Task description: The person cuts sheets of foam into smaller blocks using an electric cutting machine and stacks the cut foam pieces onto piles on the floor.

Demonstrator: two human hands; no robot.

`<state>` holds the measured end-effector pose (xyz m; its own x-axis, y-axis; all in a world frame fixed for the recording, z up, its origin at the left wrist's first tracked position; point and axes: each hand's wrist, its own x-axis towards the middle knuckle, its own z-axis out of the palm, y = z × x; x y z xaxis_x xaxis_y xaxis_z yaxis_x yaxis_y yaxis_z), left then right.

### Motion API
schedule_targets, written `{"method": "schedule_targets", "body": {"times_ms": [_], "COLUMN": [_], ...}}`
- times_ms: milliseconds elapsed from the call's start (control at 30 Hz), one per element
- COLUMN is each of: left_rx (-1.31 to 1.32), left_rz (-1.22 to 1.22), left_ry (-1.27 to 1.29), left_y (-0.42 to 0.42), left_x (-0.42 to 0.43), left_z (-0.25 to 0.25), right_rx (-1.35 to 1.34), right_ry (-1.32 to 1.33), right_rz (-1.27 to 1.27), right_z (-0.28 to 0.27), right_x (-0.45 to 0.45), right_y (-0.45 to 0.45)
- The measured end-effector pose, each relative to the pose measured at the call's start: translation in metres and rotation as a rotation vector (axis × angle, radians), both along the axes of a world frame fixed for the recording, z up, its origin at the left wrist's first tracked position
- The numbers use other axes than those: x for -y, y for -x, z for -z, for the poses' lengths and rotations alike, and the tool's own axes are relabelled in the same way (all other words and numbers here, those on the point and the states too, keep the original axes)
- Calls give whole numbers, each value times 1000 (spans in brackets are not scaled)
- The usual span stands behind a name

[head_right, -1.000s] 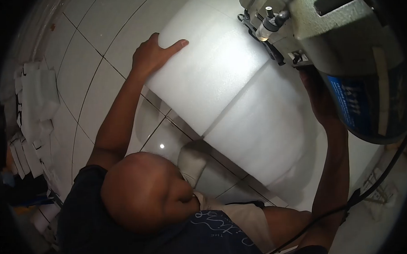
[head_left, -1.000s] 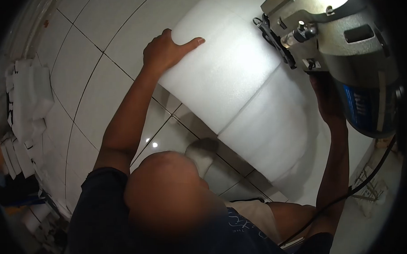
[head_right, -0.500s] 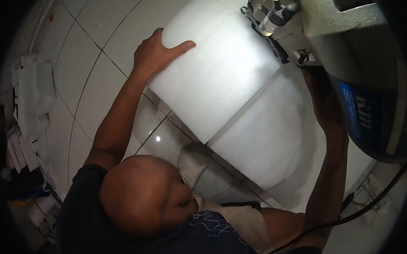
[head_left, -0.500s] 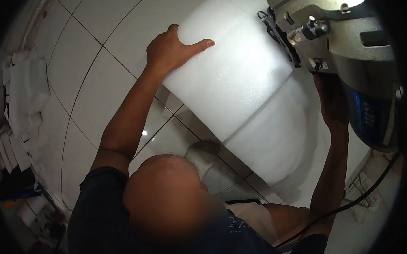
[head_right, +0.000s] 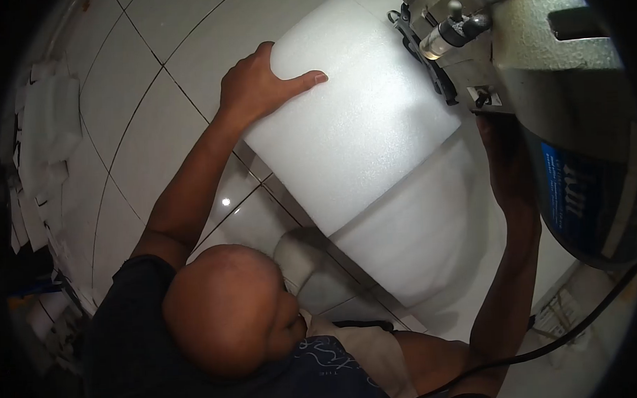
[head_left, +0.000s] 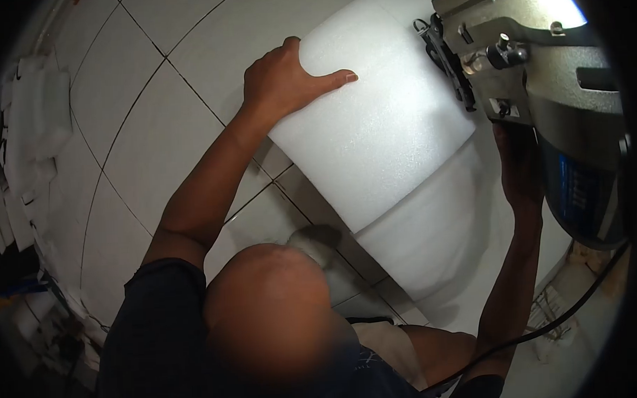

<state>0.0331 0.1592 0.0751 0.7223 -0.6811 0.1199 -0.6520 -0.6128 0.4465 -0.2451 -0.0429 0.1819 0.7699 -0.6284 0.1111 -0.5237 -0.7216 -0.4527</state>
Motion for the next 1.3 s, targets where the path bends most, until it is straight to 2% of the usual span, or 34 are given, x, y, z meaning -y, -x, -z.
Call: {"method": "schedule_targets", "body": {"times_ms": [333, 400, 933, 1033, 1100, 1300], "left_rx": [13, -167, -109, 0, -154, -150], "left_rz": [5, 12, 16, -2, -2, 1], "left_ry": [44, -42, 77, 176, 62, 91], "left_y": [5, 1, -2, -3, -6, -7], "left_x": [-2, -10, -16, -13, -13, -11], "left_z": [-11, -26, -36, -37, -46, -44], "right_rx": [3, 17, 69, 21, 41, 123], "right_ry": [3, 57, 143, 205, 166, 126], "right_rz": [-14, -22, -109, -93, -124, -204], "right_z": [-11, -22, -54, -59, -61, -60], "right_x": [-5, -15, -32, -29, -24, -19], "right_y": [-12, -19, -53, -61, -69, -84]}}
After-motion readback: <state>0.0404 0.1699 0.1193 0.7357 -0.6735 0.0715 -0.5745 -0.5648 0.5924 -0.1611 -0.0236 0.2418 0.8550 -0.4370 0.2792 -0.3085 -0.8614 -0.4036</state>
